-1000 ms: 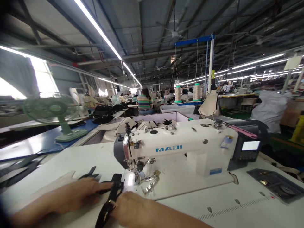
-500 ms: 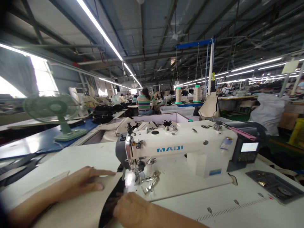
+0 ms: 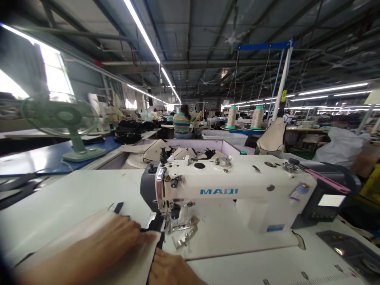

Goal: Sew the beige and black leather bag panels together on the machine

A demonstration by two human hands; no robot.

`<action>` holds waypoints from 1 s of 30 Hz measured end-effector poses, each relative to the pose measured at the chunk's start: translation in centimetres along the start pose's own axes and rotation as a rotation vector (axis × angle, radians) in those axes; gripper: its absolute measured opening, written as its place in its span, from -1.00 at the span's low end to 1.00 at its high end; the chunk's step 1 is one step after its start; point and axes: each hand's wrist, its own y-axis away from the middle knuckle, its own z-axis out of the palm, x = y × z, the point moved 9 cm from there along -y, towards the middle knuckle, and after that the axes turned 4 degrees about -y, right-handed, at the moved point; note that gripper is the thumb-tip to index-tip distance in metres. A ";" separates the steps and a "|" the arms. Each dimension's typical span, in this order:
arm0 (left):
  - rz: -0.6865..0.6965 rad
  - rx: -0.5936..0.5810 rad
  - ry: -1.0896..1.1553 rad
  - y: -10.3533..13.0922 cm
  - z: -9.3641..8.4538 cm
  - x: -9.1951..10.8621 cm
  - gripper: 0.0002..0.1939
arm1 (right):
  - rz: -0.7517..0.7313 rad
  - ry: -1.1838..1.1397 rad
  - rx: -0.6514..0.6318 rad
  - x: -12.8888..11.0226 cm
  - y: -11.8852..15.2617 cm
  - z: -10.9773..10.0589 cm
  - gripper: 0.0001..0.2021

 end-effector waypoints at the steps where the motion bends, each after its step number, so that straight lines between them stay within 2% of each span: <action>1: -0.009 -0.017 -0.021 -0.4 0.2 -0.3 -0.70 | 0.027 -0.009 -0.010 0.5 -0.1 -0.3 -0.81; 4: -0.022 -0.062 -0.073 -1.8 0.7 -0.9 -0.72 | 0.098 -0.027 -0.069 2.0 -0.1 -0.4 -0.84; 6: 0.002 -0.039 -0.075 -2.4 0.9 -0.6 -0.74 | 0.088 -0.007 -0.057 2.3 0.4 0.4 -0.81; 11: 0.084 0.029 -0.063 -2.4 1.6 0.9 -0.71 | 0.070 0.071 0.240 1.6 2.9 3.4 -0.71; 14: 0.136 -0.003 -0.041 -2.5 1.9 1.6 -0.70 | 0.120 0.074 0.319 1.6 3.6 4.5 -0.67; 17: 0.132 -0.023 -0.030 -2.6 1.4 1.7 -0.71 | 0.133 0.053 0.356 1.6 3.7 3.5 -0.61; 20: 0.128 -0.026 -0.026 -2.7 0.9 1.8 -0.71 | 0.115 0.039 0.291 1.4 3.5 2.4 -0.59; 22: 0.118 -0.031 -0.036 -2.8 0.9 1.9 -0.73 | 0.098 0.052 0.227 1.3 3.3 2.3 -0.62; 24: 0.112 -0.031 -0.044 -2.9 1.1 1.9 -0.77 | 0.094 0.060 0.217 1.2 3.2 2.2 -0.63; 30: 0.085 -0.054 -0.063 -3.3 1.7 1.7 -0.79 | 0.119 0.011 0.429 1.4 3.6 0.4 -0.59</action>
